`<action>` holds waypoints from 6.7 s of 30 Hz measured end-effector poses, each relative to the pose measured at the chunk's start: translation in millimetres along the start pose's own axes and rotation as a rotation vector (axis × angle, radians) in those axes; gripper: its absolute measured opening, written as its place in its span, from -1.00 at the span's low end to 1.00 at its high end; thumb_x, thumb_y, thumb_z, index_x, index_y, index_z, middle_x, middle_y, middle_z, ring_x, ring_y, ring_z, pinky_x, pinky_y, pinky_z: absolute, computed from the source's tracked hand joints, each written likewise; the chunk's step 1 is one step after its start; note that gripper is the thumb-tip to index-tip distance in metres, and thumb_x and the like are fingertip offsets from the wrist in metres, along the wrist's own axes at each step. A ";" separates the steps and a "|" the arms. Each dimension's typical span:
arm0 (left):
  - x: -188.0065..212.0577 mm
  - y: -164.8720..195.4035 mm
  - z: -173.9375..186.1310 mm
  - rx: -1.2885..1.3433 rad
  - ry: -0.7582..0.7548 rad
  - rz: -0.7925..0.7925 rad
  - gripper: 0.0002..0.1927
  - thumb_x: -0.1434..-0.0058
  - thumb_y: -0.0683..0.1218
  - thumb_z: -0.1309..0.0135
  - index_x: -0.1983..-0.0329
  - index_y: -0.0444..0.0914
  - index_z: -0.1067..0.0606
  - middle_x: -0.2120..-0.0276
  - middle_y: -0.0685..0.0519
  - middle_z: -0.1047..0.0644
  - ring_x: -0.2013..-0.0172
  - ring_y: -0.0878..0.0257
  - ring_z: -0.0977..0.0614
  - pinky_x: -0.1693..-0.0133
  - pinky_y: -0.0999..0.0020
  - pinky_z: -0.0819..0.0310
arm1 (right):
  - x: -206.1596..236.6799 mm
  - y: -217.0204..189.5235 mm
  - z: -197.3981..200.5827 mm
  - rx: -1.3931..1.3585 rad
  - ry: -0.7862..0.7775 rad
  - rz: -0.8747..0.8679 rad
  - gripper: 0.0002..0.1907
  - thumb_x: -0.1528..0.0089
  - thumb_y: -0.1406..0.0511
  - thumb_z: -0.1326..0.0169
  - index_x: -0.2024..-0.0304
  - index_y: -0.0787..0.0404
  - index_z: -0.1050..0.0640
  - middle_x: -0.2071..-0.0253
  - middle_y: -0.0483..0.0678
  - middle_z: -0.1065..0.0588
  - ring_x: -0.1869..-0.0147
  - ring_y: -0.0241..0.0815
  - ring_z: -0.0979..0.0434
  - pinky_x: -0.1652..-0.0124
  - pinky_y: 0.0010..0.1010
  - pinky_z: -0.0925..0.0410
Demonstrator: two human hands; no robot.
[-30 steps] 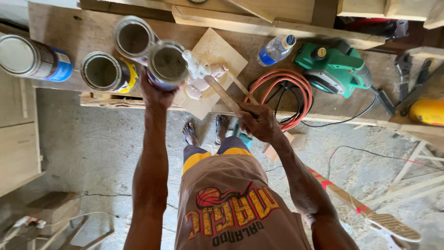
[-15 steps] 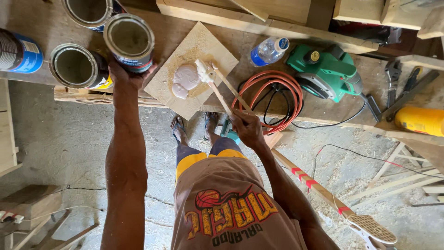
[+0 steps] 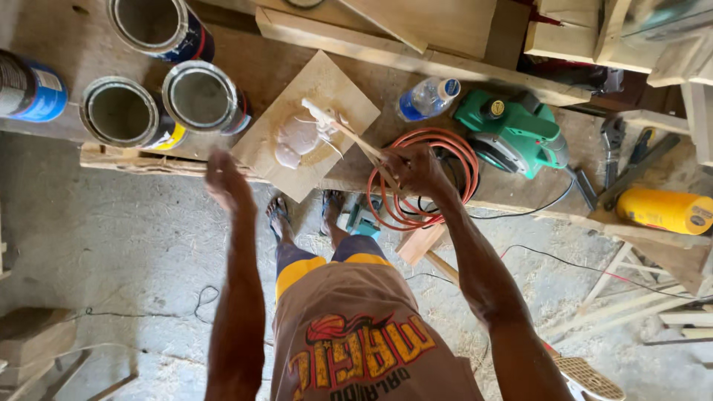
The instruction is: The person stands at a workbench and mixes wood filler. They scoop white paste from a can with a wooden stick, add water from a plastic bottle, and repeatedly stir and knead the paste on a wooden board until it forms a uniform mixture.
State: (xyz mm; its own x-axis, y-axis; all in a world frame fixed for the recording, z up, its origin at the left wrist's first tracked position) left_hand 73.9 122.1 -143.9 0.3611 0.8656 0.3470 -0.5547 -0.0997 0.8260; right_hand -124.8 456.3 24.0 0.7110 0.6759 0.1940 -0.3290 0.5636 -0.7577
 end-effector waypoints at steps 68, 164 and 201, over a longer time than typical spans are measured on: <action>111.5 -25.5 16.5 0.920 -0.366 0.263 -0.40 -0.36 -0.32 0.01 -0.47 -0.38 -0.21 -0.13 -0.21 -0.51 -0.03 0.02 -0.64 0.07 0.12 -0.72 | -43.7 26.8 -41.4 0.501 0.251 0.243 -0.84 -0.17 0.33 -0.24 0.18 0.16 -0.61 0.19 0.15 -0.50 0.11 0.22 -0.51 0.12 0.03 -0.35; -14.3 185.7 79.4 -0.413 -0.087 -0.874 0.01 -0.30 0.38 -0.09 -0.55 -0.32 -0.05 -0.44 -0.19 -0.29 -0.42 -0.05 -0.23 -0.37 -0.40 0.46 | -170.0 -232.6 -64.8 1.161 0.187 0.937 -0.55 -0.12 0.32 -0.14 -0.08 -0.06 -0.57 0.04 0.07 -0.56 0.13 -0.16 -0.55 0.13 -0.22 -0.39; -30.8 186.2 82.0 -0.537 -0.085 -1.024 0.09 -0.28 0.44 -0.11 -0.50 -0.44 -0.07 -0.30 -0.21 -0.43 -0.45 -0.12 -0.21 -0.41 -0.43 0.29 | -135.3 -176.8 -64.6 0.262 -0.110 -0.155 -0.75 -0.15 0.21 -0.27 0.14 0.12 -0.67 0.31 -0.01 -0.64 0.30 -0.13 -0.60 0.23 -0.20 -0.42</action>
State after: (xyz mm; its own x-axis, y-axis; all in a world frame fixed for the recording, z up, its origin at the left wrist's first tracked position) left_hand 21.0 36.6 35.6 0.8633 0.3824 -0.3295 -0.2126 0.8675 0.4496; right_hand -122.6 234.5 91.5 0.6983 0.6118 0.3716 -0.3810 0.7571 -0.5307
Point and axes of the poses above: each hand's wrist, its own x-axis away from the middle knuckle, its own z-axis out of the back of the hand, y = z × x, the point moved 3 cm from there along -x, towards the middle knuckle
